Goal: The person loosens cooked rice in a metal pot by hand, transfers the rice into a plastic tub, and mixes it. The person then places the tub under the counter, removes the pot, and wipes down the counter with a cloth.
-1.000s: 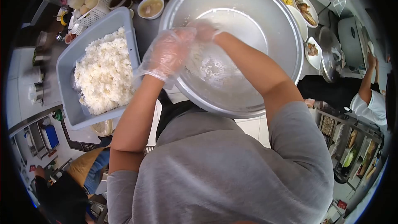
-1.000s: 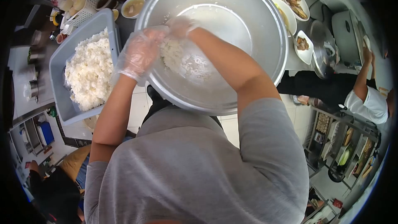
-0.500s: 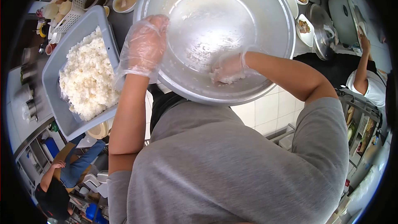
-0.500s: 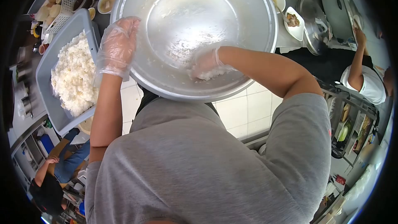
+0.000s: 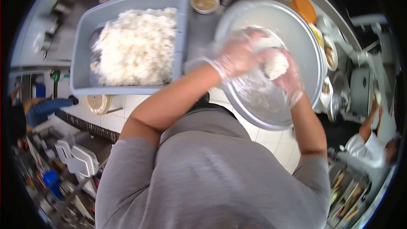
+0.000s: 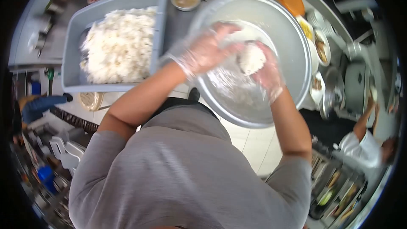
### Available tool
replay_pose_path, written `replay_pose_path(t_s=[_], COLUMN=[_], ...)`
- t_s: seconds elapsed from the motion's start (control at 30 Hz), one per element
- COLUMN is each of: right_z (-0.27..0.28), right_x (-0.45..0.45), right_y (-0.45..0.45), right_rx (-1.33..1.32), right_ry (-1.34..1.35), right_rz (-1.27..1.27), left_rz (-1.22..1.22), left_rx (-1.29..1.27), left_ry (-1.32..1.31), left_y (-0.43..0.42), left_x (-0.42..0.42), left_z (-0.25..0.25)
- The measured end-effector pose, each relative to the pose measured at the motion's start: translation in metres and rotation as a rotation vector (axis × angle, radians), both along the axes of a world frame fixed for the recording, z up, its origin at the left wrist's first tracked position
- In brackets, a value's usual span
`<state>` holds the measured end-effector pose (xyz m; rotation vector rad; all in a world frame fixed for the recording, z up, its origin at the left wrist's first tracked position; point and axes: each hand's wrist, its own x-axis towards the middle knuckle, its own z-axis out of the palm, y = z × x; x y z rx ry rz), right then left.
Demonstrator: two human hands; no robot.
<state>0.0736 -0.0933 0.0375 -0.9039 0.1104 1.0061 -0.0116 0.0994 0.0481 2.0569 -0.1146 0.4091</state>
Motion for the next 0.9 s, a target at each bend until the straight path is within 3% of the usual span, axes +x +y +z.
replay_pose_path(t_s=[0.03,0.13,0.17,0.27,0.33,0.4,0.47,0.53,0.63,0.67,0.73,0.83,0.9], right_z=[0.013,0.056,0.032,0.046,0.047,0.035,0.028,0.023,-0.007,-0.016,-0.029,-0.042,-0.052], right_x=[-0.007,-0.060,-0.059,-0.110,-0.127,-0.114,-0.117,-0.133,-0.199,-0.210,-0.215,-0.192,-0.181], right_y=[0.012,0.080,0.093,0.179,0.244,0.288,0.313,0.338,0.348,0.353,0.362,0.381,0.385], right_rx=[0.019,-0.022,0.097,0.072,-0.051,-0.287,-0.520,-0.736,-0.826,-0.836,-0.793,-0.798,-0.590], right_ry=[-0.059,-0.234,-0.389,-0.493,-0.748,-1.100,-1.431,-1.732,-2.019,-2.093,-2.161,-1.905,-1.908], right_rz=[-0.089,-0.272,-0.151,-0.139,-0.147,0.137,0.432,0.747,0.706,0.686,0.643,0.897,0.778], left_rz=[0.066,0.027,0.081,0.199,0.295,0.374,0.628,0.701,0.142,0.150,0.151,0.177,0.154], left_rx=[-0.043,-0.106,0.004,-0.013,-0.110,-0.094,0.208,0.358,0.654,0.630,0.586,0.524,0.503], left_ry=[-0.240,-0.245,-0.306,-0.370,-0.402,-0.323,0.038,0.238,0.428,0.392,0.325,0.416,0.397], left_y=[-0.006,0.010,0.023,0.093,0.135,0.179,0.230,0.295,0.348,0.346,0.334,0.341,0.349], left_x=[-0.007,-0.031,-0.039,-0.065,-0.084,-0.102,-0.115,-0.132,-0.145,-0.146,-0.150,-0.138,-0.126], left_z=[0.005,0.038,0.043,0.048,0.041,0.023,-0.005,-0.024,-0.070,-0.070,-0.066,-0.075,-0.084])
